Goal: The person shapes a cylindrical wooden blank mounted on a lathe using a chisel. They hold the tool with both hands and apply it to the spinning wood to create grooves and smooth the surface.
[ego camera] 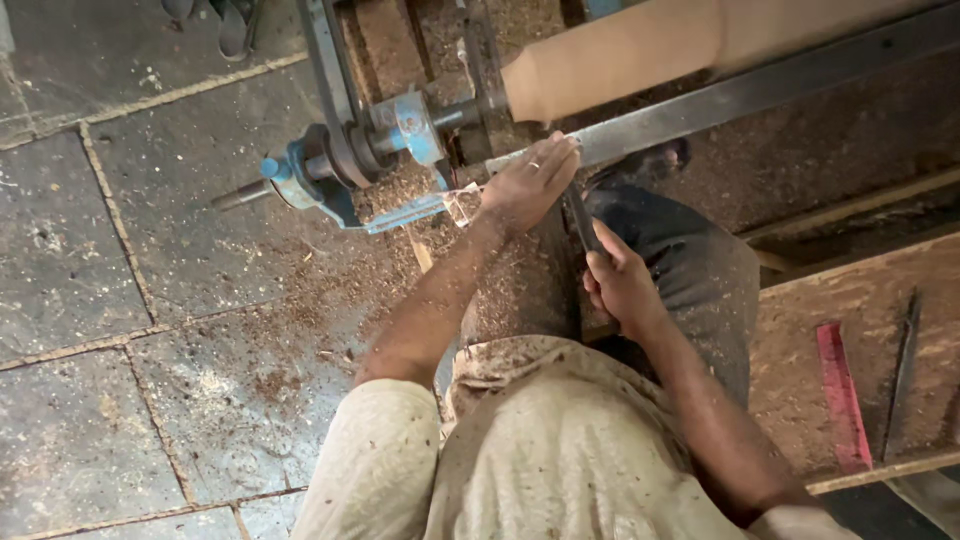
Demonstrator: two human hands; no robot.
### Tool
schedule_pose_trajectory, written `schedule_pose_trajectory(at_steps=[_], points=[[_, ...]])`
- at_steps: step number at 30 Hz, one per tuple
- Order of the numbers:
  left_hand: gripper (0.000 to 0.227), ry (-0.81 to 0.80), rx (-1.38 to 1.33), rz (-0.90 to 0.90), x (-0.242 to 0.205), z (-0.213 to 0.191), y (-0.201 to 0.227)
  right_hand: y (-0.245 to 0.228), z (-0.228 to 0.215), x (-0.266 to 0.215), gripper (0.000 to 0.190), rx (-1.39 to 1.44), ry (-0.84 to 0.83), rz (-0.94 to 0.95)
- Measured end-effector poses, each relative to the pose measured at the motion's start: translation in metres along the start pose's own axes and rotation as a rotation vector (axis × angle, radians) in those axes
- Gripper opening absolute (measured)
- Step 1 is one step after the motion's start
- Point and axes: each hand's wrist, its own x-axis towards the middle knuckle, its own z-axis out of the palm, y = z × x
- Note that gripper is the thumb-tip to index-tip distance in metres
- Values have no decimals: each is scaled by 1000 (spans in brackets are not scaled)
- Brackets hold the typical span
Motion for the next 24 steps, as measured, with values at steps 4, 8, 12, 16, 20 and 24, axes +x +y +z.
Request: schedule_pose_trajectory(at_steps=[4,8,12,16,20,24], points=[[51,-10,33,6,3,1,3,-3,0,4,60,72,21,41],[53,-48,98,-26,1,8,3,-1,-6,10,60,77,51,97],[58,-179,144,5,-2,13,5,9,2,-2,60,143,3,-51],[57,-137,161,27,-5,14,6,22,27,-8,59,238,48,-67],[57,-120,156,34,0,11,0,15,22,3,60,241,71,39],[51,-28,165,19,5,8,7,5,3,-1,62,163,19,31]])
